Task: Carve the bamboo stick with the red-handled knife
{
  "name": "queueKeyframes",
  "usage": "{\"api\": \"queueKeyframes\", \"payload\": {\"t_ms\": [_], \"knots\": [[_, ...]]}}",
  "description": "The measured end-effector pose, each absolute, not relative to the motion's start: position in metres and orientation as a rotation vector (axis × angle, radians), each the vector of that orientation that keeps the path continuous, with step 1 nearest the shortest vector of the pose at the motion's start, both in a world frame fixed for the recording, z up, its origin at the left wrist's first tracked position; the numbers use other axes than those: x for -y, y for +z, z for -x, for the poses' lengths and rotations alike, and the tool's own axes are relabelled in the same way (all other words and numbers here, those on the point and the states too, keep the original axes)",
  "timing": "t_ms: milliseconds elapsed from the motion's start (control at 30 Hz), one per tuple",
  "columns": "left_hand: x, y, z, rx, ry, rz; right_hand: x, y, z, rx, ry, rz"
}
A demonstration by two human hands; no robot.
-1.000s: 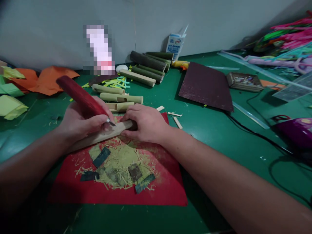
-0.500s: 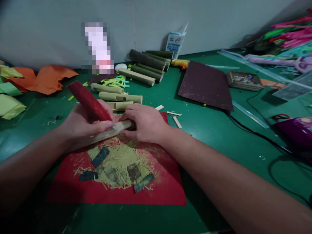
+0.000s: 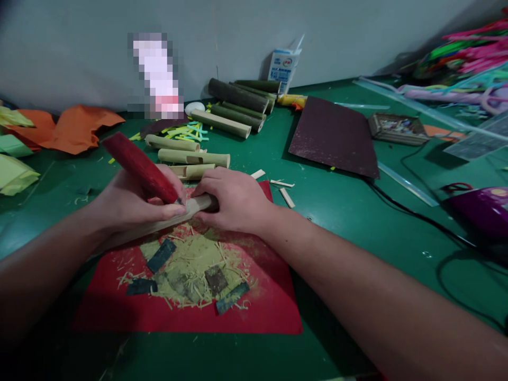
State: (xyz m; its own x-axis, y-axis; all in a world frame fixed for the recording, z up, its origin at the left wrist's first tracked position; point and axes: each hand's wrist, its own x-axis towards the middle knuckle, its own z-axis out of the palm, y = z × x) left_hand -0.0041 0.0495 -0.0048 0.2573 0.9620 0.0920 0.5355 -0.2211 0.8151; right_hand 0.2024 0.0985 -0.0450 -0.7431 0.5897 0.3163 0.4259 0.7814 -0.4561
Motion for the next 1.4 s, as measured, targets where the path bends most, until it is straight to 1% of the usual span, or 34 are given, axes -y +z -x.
{"api": "queueKeyframes", "payload": {"t_ms": [400,700,833,933,1000,1100,1300,1400], "knots": [[-0.057,-0.009,0.007,-1.348,0.794,-1.799,-0.099,-0.047,-0.202,2.571,0.417,0.749],[-0.050,-0.011,0.007,-1.235,0.734,-1.802,-0.099,-0.048,-0.200,2.529,0.382,0.743],[-0.050,-0.012,0.005,-1.217,0.796,-1.773,-0.098,-0.049,-0.199,2.529,0.374,0.735],[-0.054,-0.015,0.008,-1.289,0.868,-1.767,-0.099,-0.049,-0.199,2.541,0.365,0.750],[-0.058,-0.017,0.010,-1.360,1.039,-1.681,-0.100,-0.048,-0.200,2.550,0.386,0.748],[-0.062,-0.018,0.012,-1.289,1.143,-1.516,-0.101,-0.047,-0.201,2.564,0.418,0.756],[-0.060,-0.014,0.007,-1.215,1.072,-1.398,-0.100,-0.046,-0.201,2.541,0.419,0.755],[-0.060,-0.014,0.010,-1.217,1.059,-1.437,-0.100,-0.046,-0.202,2.548,0.422,0.749]]}}
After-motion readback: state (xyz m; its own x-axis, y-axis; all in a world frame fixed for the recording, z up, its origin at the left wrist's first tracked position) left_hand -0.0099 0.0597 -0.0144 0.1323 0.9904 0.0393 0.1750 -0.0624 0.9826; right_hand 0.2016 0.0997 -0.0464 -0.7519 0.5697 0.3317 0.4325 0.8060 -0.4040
